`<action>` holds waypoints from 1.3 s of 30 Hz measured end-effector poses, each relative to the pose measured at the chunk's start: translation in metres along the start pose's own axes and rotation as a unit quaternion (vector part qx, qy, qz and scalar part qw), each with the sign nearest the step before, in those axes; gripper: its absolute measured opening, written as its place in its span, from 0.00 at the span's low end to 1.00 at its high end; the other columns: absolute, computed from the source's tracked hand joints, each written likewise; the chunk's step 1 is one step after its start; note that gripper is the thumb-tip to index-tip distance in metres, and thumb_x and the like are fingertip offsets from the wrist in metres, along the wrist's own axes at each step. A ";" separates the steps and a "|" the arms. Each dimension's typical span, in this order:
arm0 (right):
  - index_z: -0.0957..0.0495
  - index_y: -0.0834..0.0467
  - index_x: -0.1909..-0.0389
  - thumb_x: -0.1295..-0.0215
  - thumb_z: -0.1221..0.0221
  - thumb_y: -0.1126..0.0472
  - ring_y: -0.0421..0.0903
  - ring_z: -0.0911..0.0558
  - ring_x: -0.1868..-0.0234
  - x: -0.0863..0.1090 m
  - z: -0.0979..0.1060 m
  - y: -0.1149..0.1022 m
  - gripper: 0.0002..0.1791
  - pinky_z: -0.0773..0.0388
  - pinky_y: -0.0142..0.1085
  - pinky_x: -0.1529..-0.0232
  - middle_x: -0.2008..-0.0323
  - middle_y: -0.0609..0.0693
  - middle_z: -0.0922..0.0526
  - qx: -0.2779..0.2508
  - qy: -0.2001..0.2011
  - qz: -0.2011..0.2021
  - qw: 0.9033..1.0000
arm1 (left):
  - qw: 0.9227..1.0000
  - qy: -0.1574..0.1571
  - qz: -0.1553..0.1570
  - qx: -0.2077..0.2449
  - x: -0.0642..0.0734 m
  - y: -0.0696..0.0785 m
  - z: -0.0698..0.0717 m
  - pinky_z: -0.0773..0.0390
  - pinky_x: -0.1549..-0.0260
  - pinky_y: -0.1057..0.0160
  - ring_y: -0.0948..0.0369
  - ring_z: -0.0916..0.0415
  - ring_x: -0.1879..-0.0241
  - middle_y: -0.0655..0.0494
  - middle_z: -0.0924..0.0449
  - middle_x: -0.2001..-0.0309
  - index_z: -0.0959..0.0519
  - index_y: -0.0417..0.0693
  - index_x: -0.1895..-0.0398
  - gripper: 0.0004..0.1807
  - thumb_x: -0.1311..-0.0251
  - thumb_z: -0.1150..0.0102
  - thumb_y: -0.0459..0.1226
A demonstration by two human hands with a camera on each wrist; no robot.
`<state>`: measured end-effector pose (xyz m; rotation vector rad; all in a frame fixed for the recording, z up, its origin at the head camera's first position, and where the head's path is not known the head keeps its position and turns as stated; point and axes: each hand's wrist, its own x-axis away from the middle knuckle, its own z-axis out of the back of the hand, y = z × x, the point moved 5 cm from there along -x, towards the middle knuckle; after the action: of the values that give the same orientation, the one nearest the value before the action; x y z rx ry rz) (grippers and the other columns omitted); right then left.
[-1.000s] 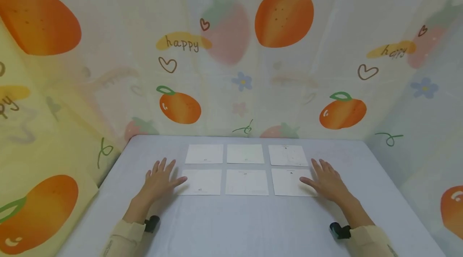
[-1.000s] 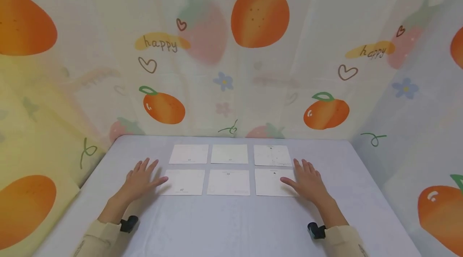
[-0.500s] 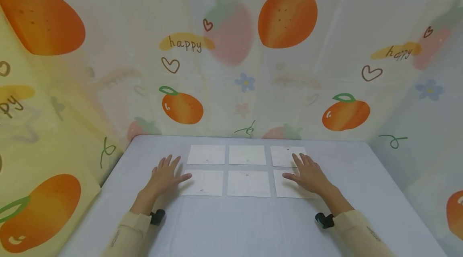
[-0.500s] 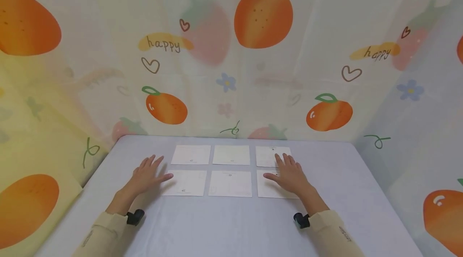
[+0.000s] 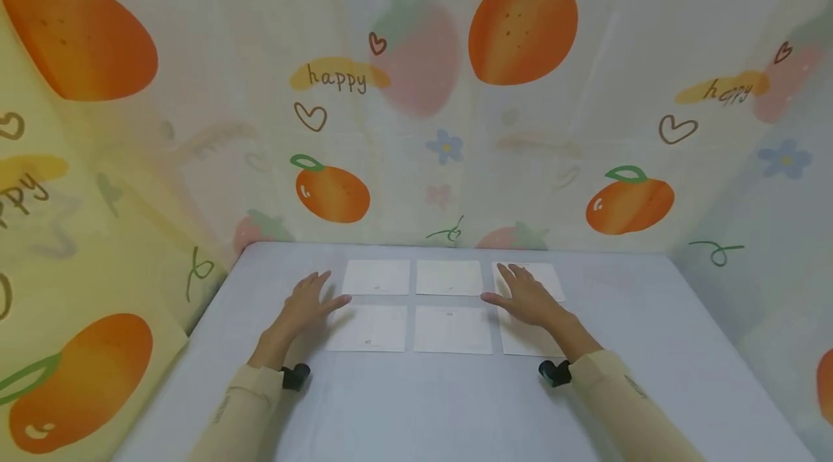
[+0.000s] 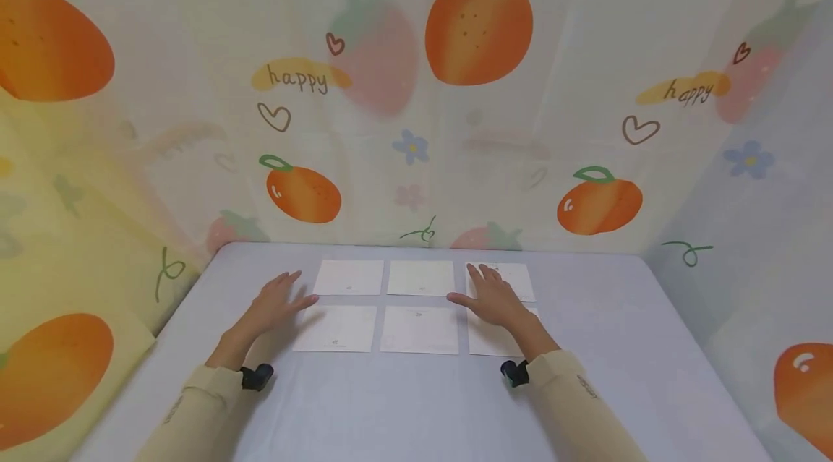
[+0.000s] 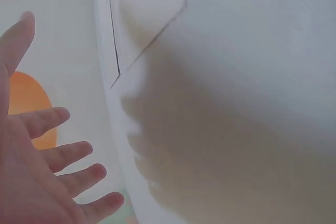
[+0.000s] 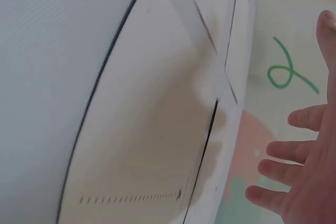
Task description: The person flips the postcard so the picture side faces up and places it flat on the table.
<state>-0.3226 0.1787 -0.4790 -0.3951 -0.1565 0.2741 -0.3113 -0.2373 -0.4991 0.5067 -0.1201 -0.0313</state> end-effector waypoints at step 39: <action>0.42 0.62 0.27 0.30 0.54 0.35 0.58 0.34 0.29 -0.085 -0.027 -0.093 0.42 0.39 0.53 0.29 0.30 0.61 0.33 -0.151 -0.084 0.022 0.985 | 0.972 -0.048 0.104 0.205 -0.046 0.016 -0.013 0.44 0.32 0.36 0.38 0.47 0.28 0.32 0.47 0.27 0.46 0.42 0.25 0.41 0.33 0.50 0.56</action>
<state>-0.3768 0.0619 -0.4745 -0.6780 -0.3572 0.3275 -0.3553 -0.2147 -0.5076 0.9041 -0.2780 0.1770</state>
